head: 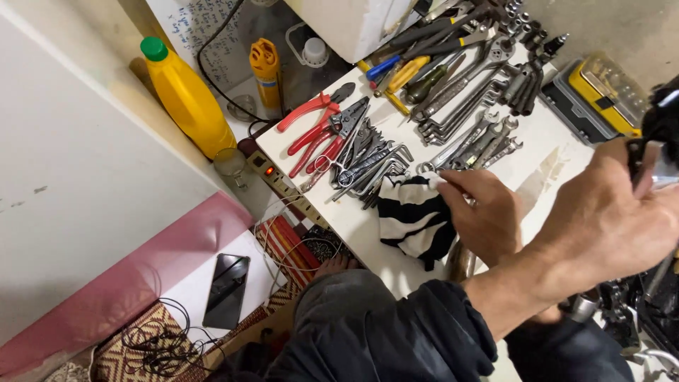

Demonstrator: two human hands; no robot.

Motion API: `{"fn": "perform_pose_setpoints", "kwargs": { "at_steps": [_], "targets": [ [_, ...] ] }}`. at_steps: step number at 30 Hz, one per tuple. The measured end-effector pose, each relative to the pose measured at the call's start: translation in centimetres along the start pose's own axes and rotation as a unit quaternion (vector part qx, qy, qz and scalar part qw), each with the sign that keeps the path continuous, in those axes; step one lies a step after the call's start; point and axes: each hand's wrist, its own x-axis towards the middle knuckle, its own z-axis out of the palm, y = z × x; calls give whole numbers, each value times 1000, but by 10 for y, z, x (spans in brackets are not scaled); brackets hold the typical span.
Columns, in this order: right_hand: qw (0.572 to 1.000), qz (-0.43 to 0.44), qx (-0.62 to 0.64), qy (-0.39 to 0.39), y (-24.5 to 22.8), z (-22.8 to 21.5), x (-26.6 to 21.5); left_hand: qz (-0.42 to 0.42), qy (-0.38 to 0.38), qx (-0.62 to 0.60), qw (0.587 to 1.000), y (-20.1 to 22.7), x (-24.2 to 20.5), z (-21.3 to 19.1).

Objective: Inspecting and adjusting a bicycle brake lever assembly using a small tool at a workbench.

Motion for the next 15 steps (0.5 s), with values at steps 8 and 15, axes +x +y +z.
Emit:
{"fn": "perform_pose_setpoints", "kwargs": {
  "at_steps": [8, 15],
  "targets": [
    [993, -2, -82, -83, 6, 48, 68, 97, 30, -87, 991, -19, 27, -4],
    [900, 162, -242, -325, -29, 57, 110, 151, 31, -107, 982, -51, 61, 9]
  ]
}}
